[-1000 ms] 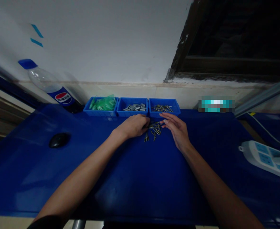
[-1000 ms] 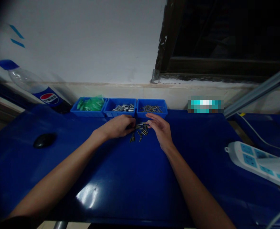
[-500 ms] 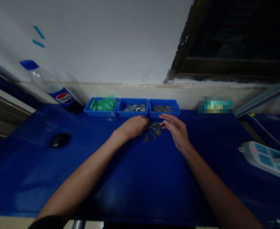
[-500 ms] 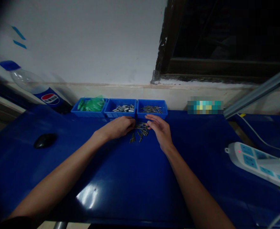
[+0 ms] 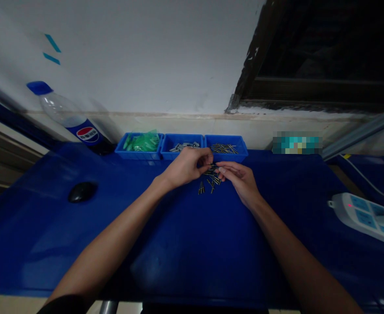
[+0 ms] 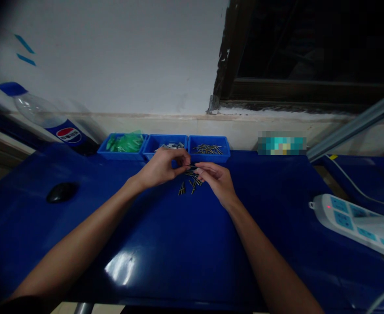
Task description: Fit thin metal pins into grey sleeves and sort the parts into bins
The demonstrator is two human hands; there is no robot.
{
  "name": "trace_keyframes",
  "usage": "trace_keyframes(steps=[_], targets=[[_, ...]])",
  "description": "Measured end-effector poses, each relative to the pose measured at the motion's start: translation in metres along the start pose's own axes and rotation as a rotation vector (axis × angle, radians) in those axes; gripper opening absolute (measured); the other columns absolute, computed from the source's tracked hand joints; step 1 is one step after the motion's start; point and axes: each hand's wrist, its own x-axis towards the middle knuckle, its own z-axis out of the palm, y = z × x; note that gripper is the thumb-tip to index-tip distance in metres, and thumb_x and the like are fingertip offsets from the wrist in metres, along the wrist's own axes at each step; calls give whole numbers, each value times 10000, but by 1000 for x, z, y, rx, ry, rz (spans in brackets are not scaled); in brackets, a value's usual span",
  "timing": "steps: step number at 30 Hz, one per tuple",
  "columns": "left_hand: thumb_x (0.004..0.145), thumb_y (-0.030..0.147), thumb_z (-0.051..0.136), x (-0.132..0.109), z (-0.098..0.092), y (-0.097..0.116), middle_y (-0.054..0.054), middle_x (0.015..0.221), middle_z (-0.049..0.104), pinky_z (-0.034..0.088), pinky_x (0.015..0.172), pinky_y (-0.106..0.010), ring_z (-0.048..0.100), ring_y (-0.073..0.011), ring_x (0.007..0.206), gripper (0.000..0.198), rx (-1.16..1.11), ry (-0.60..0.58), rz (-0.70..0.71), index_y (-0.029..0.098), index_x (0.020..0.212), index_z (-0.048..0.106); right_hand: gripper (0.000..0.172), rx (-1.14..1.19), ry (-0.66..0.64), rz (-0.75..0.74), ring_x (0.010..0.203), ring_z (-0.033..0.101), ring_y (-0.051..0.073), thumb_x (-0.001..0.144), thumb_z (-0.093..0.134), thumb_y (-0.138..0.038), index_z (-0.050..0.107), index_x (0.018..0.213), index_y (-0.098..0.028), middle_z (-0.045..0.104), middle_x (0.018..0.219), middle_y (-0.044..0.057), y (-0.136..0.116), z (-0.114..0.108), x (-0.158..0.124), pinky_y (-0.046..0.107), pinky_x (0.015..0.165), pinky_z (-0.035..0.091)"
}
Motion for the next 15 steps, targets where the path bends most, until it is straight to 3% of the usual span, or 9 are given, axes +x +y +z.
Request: trace_keyframes(steps=[5, 8, 12, 15], targets=[[867, 128, 632, 1, 0, 4, -16, 841, 736, 525, 741, -262, 669, -131, 752, 57, -36, 11, -14, 163, 897, 665, 271, 65, 18, 34, 798, 746, 212, 805, 875, -366, 841, 1045, -245, 842, 935, 68, 1, 1, 0, 378, 746, 568], [860, 99, 640, 1, 1, 1, -26, 881, 743, 525, 763, -265, 675, -137, 786, 102, -9, -39, -21, 159, 937, 673, 243, 90, 32, 45, 785, 744, 206, 792, 882, -354, 848, 1004, -240, 842, 916, 68, 0, 1, 0, 379, 756, 572], [857, 109, 703, -3, 3, -10, -57, 954, 743, 512, 778, -298, 686, -183, 859, 175, 221, -162, -97, 157, 1025, 694, 167, 74, 59, 2, 770, 747, 202, 814, 864, -340, 857, 956, -253, 840, 886, 57, 0, 1, 1, 385, 761, 580], [903, 172, 729, -6, 6, -17, -100, 1072, 743, 519, 826, -329, 701, -224, 949, 190, 344, -228, -153, 152, 1091, 715, 223, 72, 110, -62, 926, 778, 234, 838, 836, -325, 847, 1057, -283, 846, 1070, 60, 1, -1, 2, 422, 850, 601]])
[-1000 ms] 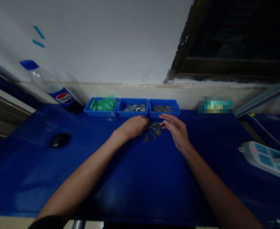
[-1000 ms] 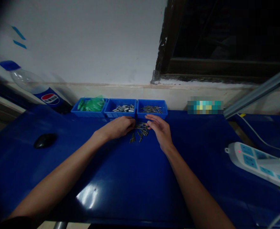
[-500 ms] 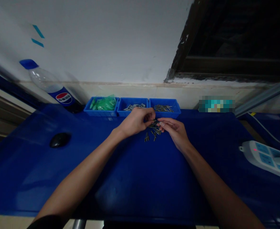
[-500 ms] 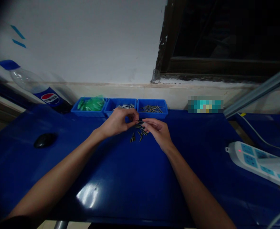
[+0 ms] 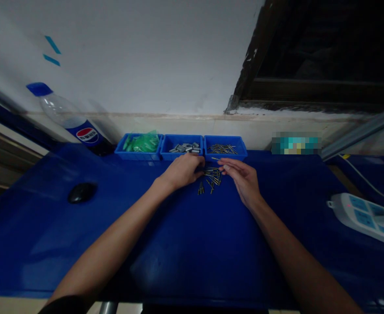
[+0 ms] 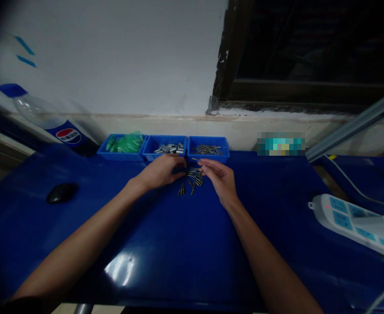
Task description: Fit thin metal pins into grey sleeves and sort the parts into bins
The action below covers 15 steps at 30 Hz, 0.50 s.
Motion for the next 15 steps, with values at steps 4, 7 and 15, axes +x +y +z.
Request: trace_keyframes(steps=[4, 7, 15], targets=[[942, 166, 696, 0, 6, 2, -114, 1114, 735, 527, 813, -331, 716, -232, 946, 171, 47, -90, 16, 150, 1107, 737, 414, -27, 12, -17, 1106, 767, 286, 825, 828, -319, 794, 1238, -306, 781, 1322, 77, -2, -1, 1, 499, 981, 600], [967, 136, 636, 1, 9, 6, -115, 1087, 731, 517, 764, -316, 718, -221, 897, 134, 78, -106, 7, 144, 1052, 739, 427, -55, 6, 2, 1090, 770, 296, 835, 810, -332, 782, 1260, -295, 771, 1336, 97, -3, -1, 0, 513, 966, 608], [1006, 136, 552, 1, 10, 7, -108, 1022, 723, 467, 686, -290, 695, -190, 805, 158, 91, -105, -14, 141, 952, 701, 317, -99, -3, 7, 998, 776, 269, 853, 783, -338, 806, 1166, -288, 796, 1265, 89, -4, -1, 0, 459, 860, 618]])
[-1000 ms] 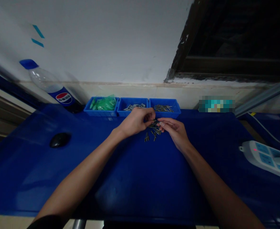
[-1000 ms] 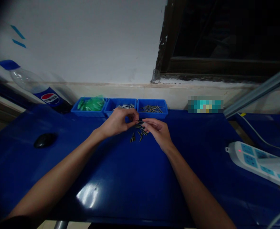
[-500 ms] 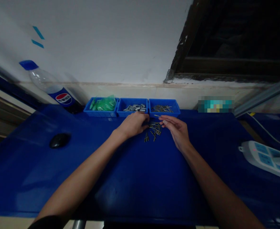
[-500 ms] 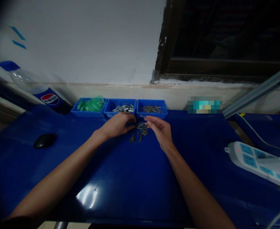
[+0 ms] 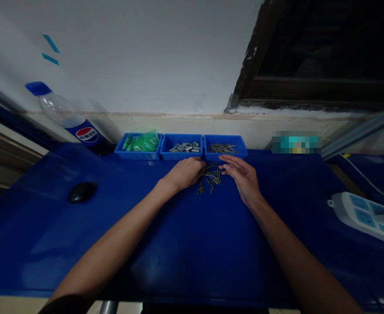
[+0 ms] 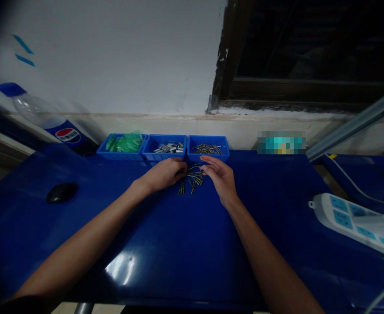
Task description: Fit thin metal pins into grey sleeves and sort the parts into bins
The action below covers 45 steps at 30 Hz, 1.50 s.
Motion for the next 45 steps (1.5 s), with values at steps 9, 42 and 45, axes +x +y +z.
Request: trace_keyframes(steps=[9, 42, 45], targets=[[985, 118, 543, -1, -4, -5, -98, 977, 714, 464, 729, -298, 658, -180, 816, 152, -73, 18, 51, 145, 954, 690, 290, 48, 1, 23, 939, 770, 241, 844, 795, -329, 816, 1129, -281, 810, 1231, 79, -1, 0, -1, 413, 813, 600], [787, 236, 709, -3, -19, 8, -26, 773, 721, 537, 694, -262, 653, -126, 708, 90, -858, 156, 160, 148, 796, 695, 394, 156, -137, 144, 757, 755, 182, 761, 924, -365, 826, 1132, -277, 830, 908, 24, 4, 1, -2, 341, 744, 577], [779, 223, 712, -3, -19, 6, -20, 757, 714, 529, 681, -263, 639, -122, 682, 83, -861, 92, 164, 143, 795, 702, 343, 199, -124, 173, 707, 732, 167, 728, 944, -357, 848, 1041, -255, 821, 832, 23, -1, 3, -2, 325, 703, 558]])
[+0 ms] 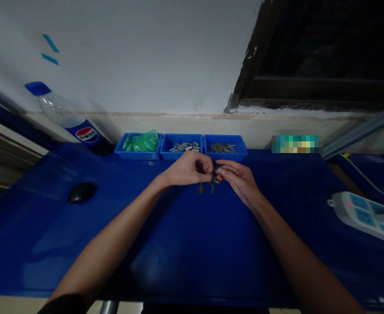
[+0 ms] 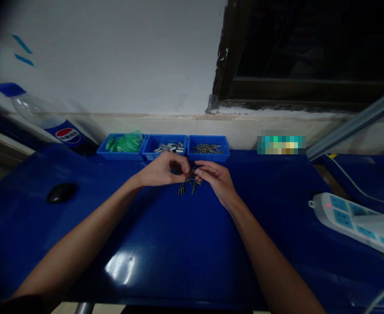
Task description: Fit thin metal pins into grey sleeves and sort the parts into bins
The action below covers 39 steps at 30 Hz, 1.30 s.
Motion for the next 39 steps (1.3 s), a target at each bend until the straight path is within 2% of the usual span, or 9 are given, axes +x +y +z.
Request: trace_keyframes(steps=[5, 10, 14, 17, 19, 24, 29, 34, 39], targets=[[782, 228, 711, -1, -1, -5, -19, 736, 708, 518, 663, -265, 635, -126, 660, 96, 12, -57, -14, 133, 798, 718, 269, 46, 16, 36, 638, 702, 152, 658, 977, -358, 842, 853, -229, 802, 743, 24, -6, 3, 0, 301, 634, 542], [799, 211, 679, 1, -2, -8, -23, 759, 716, 500, 675, -264, 642, -129, 681, 78, 130, 22, -21, 138, 802, 704, 207, 10, 25, 34, 614, 711, 153, 675, 960, -322, 810, 779, -223, 782, 691, 14, -5, -1, 1, 300, 623, 557], [842, 189, 650, 2, -3, -15, -21, 729, 696, 465, 654, -272, 621, -132, 651, 77, 400, 148, -75, 140, 827, 707, 251, 19, 177, -89, 923, 808, 244, 702, 934, -281, 823, 927, -264, 852, 976, 43, -4, -3, 3, 419, 882, 631], [855, 216, 724, 1, -2, -22, -69, 916, 753, 509, 772, -307, 687, -181, 818, 172, 530, 23, -27, 134, 1004, 751, 372, 14, 193, -131, 1110, 788, 281, 717, 917, -248, 813, 1071, -298, 835, 1161, 42, -2, -4, 4, 502, 1085, 573], [842, 200, 767, 1, 0, -26, -90, 1022, 758, 518, 839, -322, 700, -210, 924, 246, 594, -67, -13, 140, 1081, 755, 383, 5, 188, -139, 1115, 787, 287, 732, 906, -247, 806, 1097, -303, 830, 1181, 42, -1, -5, 5, 523, 1116, 555], [882, 69, 675, 1, 2, -28, -90, 1019, 744, 503, 800, -298, 691, -196, 890, 171, 700, -108, -82, 145, 1017, 746, 317, -30, 179, -135, 1031, 801, 288, 758, 886, -272, 807, 1064, -283, 831, 1172, 61, 1, -5, 3, 519, 1023, 600], [905, 46, 630, 2, 3, -28, -92, 978, 741, 475, 774, -286, 678, -187, 862, 160, 709, -113, -100, 142, 989, 726, 299, -31, 174, -120, 956, 800, 257, 761, 882, -280, 814, 1052, -279, 835, 1146, 59, 1, -5, 3, 472, 947, 614], [932, 62, 594, 1, 3, -32, -76, 908, 722, 452, 733, -292, 653, -179, 798, 142, 691, -67, -101, 150, 974, 697, 295, -48, 174, -112, 927, 795, 241, 763, 881, -294, 811, 1049, -278, 838, 1124, 56, -1, -4, 3, 440, 893, 616], [958, 65, 544, 3, 2, -28, -73, 954, 713, 482, 776, -308, 647, -178, 816, 186, 586, 39, 12, 150, 1058, 676, 303, -63, 175, -115, 885, 788, 226, 763, 882, -306, 811, 1055, -268, 842, 1092, 54, 1, -5, 4, 409, 840, 611]])
